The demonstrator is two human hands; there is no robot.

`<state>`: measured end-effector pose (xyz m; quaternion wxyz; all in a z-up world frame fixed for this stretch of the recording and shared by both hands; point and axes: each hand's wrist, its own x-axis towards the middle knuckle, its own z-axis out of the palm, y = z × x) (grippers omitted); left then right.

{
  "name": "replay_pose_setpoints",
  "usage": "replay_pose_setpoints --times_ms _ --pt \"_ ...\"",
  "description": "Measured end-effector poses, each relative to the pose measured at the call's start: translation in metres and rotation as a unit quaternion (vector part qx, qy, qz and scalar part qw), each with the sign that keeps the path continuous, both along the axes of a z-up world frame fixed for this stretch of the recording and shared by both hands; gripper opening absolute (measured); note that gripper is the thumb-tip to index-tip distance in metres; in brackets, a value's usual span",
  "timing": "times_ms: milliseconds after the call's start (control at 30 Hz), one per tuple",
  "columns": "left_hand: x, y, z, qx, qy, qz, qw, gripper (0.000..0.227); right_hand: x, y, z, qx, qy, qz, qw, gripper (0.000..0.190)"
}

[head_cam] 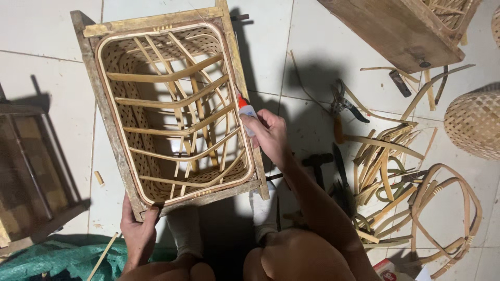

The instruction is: The person assembles a rectangular woven basket by fitting a bamboo frame into a wooden mold, tapping it with a hammer, and applying glue along the edges to secure the structure.

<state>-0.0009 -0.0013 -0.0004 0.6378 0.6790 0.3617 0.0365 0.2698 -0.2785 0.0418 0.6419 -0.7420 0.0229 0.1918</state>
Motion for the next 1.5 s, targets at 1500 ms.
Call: replay_pose_setpoints --times_ms 1500 --pt "0.010 -0.001 0.011 0.048 0.029 -0.026 0.998 0.080 -0.071 -0.028 0.011 -0.057 0.045 -0.003 0.997 0.025"
